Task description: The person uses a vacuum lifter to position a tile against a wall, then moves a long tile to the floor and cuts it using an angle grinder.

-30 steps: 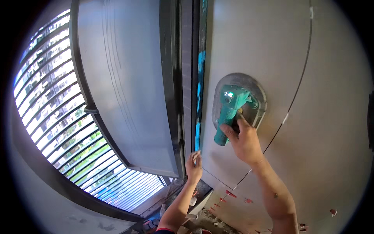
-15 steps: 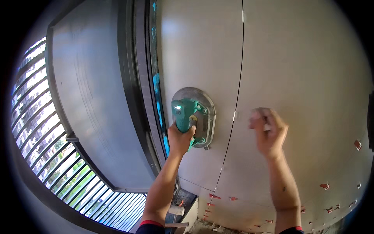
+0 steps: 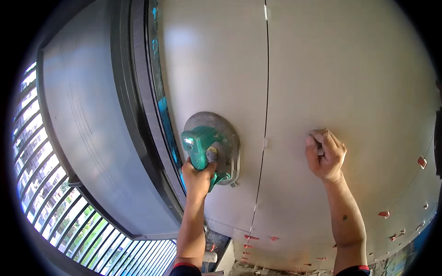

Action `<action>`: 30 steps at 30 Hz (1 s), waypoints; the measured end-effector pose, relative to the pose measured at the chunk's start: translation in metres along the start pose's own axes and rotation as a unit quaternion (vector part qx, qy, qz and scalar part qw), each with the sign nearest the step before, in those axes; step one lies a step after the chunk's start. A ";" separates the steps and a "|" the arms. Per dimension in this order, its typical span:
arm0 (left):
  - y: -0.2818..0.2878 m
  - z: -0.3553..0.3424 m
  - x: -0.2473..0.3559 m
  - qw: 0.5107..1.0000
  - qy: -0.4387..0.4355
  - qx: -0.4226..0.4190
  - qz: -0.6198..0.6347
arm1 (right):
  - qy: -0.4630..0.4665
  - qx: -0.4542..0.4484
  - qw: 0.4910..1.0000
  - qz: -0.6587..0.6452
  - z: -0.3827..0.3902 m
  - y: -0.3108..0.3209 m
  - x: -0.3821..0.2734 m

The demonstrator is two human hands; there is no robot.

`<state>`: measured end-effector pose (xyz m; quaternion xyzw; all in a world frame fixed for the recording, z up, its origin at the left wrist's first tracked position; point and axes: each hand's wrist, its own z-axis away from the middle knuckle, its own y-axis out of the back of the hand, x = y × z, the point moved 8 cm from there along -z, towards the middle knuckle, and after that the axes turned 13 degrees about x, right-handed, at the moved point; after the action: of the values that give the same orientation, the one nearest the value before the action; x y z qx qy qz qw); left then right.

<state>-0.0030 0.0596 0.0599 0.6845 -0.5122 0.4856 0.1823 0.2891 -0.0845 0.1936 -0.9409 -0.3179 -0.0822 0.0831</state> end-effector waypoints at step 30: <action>0.017 0.020 -0.002 0.998 -0.050 -0.015 -0.046 | 0.022 -0.004 0.999 0.030 0.020 0.016 -0.017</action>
<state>-0.0081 0.0386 0.0444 0.7279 -0.4962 0.4341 0.1885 0.2876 -0.1030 0.1691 -0.9484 -0.2869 -0.1017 0.0890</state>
